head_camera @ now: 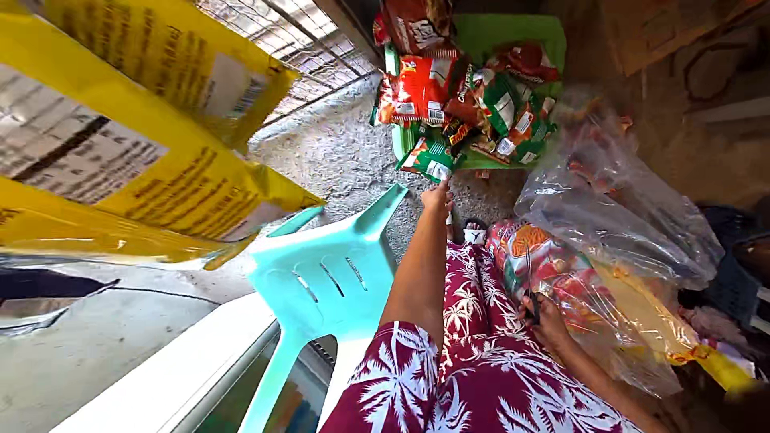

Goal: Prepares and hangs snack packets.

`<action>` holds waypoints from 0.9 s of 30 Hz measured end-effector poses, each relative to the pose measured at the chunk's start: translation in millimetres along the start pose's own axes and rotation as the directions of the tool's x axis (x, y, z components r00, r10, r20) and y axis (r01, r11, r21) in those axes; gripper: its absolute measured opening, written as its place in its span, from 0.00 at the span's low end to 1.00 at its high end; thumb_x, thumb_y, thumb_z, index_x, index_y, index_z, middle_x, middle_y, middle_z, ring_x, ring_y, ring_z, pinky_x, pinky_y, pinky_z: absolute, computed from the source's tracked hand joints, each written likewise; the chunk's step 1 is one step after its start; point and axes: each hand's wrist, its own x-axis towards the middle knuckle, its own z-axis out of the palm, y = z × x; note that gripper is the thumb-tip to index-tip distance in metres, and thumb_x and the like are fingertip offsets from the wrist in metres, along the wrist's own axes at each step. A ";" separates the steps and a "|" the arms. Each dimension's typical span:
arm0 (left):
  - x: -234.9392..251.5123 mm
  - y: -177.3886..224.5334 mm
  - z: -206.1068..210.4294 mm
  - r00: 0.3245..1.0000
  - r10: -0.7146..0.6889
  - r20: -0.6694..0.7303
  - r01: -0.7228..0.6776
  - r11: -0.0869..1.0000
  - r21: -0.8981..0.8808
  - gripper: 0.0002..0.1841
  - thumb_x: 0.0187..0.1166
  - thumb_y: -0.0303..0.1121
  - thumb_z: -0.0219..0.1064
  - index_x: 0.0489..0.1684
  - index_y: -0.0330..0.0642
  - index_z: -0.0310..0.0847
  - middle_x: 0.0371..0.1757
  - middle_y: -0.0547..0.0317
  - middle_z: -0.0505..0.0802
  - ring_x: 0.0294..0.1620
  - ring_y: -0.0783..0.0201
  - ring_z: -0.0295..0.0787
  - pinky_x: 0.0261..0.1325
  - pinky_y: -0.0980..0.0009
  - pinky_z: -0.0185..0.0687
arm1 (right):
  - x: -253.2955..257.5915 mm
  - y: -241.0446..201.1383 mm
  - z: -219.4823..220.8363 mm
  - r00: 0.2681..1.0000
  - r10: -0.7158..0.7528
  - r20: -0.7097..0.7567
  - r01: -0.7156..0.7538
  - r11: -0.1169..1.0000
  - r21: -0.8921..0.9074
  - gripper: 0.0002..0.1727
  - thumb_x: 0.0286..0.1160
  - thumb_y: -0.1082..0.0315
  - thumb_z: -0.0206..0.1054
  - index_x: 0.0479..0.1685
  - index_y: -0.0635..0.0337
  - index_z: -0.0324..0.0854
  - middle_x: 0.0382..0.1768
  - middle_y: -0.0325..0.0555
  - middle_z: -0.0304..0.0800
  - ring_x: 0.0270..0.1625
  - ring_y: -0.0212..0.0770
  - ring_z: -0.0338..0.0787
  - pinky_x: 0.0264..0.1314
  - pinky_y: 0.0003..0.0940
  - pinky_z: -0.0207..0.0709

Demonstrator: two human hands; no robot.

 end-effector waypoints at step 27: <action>-369.4 9.5 -130.3 0.560 0.588 0.584 -0.775 0.621 0.118 0.12 0.83 0.30 0.64 0.51 0.27 0.78 0.40 0.53 0.89 0.40 0.67 0.88 0.50 0.65 0.88 | -143.5 -171.9 1.6 0.772 -0.516 0.371 0.472 0.857 0.210 0.15 0.78 0.67 0.67 0.59 0.50 0.72 0.41 0.30 0.88 0.40 0.26 0.89 0.47 0.27 0.86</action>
